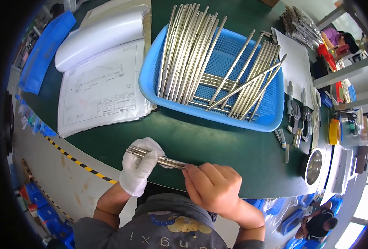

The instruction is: The recorder is counting, inspecting, and grouping thin metal rods at a workstation.

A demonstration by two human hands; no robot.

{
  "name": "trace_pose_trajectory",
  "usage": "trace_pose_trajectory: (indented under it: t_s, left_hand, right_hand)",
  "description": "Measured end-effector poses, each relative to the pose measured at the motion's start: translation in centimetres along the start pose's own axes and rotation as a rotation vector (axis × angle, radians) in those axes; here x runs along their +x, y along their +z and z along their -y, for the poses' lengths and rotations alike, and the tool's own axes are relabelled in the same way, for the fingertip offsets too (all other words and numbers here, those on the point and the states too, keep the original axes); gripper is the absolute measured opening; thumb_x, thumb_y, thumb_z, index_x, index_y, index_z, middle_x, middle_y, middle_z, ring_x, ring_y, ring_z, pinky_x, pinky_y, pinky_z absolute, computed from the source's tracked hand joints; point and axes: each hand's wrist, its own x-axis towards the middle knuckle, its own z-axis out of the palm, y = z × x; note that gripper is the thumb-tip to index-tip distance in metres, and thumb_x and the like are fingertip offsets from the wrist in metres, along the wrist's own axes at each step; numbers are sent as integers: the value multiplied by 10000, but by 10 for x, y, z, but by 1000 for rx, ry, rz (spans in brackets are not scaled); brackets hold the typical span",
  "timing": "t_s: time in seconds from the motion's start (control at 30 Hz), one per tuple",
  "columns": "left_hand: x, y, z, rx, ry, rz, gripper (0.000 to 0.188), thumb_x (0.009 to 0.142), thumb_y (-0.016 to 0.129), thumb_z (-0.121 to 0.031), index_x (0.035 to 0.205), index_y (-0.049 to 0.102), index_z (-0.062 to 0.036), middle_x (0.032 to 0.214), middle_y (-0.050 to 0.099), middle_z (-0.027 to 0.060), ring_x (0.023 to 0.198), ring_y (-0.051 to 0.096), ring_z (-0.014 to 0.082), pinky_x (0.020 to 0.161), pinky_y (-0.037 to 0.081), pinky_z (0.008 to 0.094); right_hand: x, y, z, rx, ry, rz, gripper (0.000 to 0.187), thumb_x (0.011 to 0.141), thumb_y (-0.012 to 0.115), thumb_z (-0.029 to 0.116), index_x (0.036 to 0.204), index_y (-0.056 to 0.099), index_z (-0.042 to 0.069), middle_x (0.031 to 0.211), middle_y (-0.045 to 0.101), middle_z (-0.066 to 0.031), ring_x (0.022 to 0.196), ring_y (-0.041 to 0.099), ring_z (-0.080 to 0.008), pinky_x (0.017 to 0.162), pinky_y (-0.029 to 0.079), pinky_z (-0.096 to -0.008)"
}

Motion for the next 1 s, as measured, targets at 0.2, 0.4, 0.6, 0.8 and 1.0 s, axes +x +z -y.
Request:
trace_pose_trajectory:
  t_s: [0.2,0.4,0.6,0.8,1.0]
  left_hand:
    - [1,3,-1,15,23,11,45,864,530,-44,848,548,-6,780,546,30,677,493,60,626,413,207]
    - [0,2,1,-10,-8,4,42,863,534,-43,840,543,-9,766,545,23,667,482,50,614,407,205]
    - [1,1,1,17,32,13,41,866,532,-37,843,540,-5,773,545,22,681,498,49,618,413,198]
    - [2,2,0,-42,5,7,34,865,531,-25,844,537,2,787,548,27,710,518,58,653,430,200]
    - [1,2,0,2,-1,18,36,866,528,-25,849,537,6,794,552,30,705,513,53,650,431,203]
  right_hand:
    - [-5,3,-5,-11,-43,-23,133,666,672,26,780,603,38,560,477,-10,413,460,-153,378,349,-268]
    - [-5,2,-1,97,-7,-149,129,655,638,2,762,576,40,569,527,-26,418,471,-155,400,359,-264]
    - [-6,7,-3,112,-5,-101,128,661,658,24,765,585,45,600,551,-26,416,478,-150,374,353,-256]
    - [-3,5,7,-98,-150,-95,135,654,665,50,774,604,45,580,512,-9,417,467,-140,369,339,-248]
    - [-2,8,1,-41,-97,35,147,647,673,60,777,607,51,568,481,-1,422,458,-122,373,339,-249]
